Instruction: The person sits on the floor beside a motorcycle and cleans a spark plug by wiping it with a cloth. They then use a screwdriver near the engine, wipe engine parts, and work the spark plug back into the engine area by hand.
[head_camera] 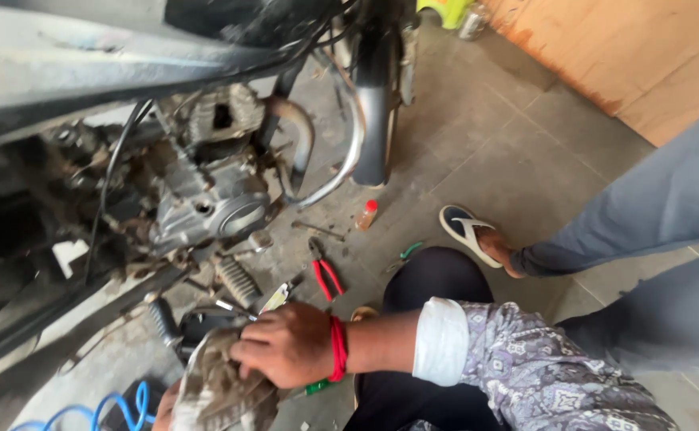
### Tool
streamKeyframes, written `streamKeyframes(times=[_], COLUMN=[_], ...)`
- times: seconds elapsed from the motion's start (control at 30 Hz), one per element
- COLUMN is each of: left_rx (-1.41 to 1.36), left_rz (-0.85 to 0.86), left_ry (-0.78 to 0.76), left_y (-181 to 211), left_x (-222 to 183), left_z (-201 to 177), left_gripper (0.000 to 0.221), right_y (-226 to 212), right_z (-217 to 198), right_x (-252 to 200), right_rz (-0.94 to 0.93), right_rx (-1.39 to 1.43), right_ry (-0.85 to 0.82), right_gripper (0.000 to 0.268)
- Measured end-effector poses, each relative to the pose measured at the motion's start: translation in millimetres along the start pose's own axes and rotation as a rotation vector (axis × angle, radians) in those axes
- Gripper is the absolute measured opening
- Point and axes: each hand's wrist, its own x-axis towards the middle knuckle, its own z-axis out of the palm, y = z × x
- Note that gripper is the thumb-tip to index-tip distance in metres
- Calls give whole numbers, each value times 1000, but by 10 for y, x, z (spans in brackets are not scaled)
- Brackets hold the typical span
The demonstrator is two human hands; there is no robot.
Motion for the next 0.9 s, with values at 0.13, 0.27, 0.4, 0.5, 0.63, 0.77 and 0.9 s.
streamKeyframes(times=[0.13, 0.27, 0.4, 0.5, 0.63, 0.77, 0.9], left_rx=[143, 915, 870, 277, 77, 1003, 783], left_rz=[67, 422, 192, -4, -33, 273, 412], left_ry=[2, -75, 17, 148, 135, 119, 88], left_y=[1840, 2651, 2574, 2317, 2655, 2714, 2697], left_x=[-371, -434, -488, -472, -425, -502, -420], left_z=[710, 1076, 1148, 1162, 1249, 1177, 1239], left_gripper=[37, 37, 38, 22, 23, 16, 29], right_y=[126, 69, 70, -16, 61, 497, 253], right_z=[225, 287, 218, 73, 124, 518, 248], right_x=[-165, -242, -177, -45, -79, -371, -107], right_rz=[112, 246, 219, 209, 44, 1244, 656], right_rx=[136, 229, 211, 203, -7, 1505, 717], right_ry=[-11, 1, -5, -8, 115, -292, -96], right_gripper=[8, 3, 9, 14, 10, 8, 14])
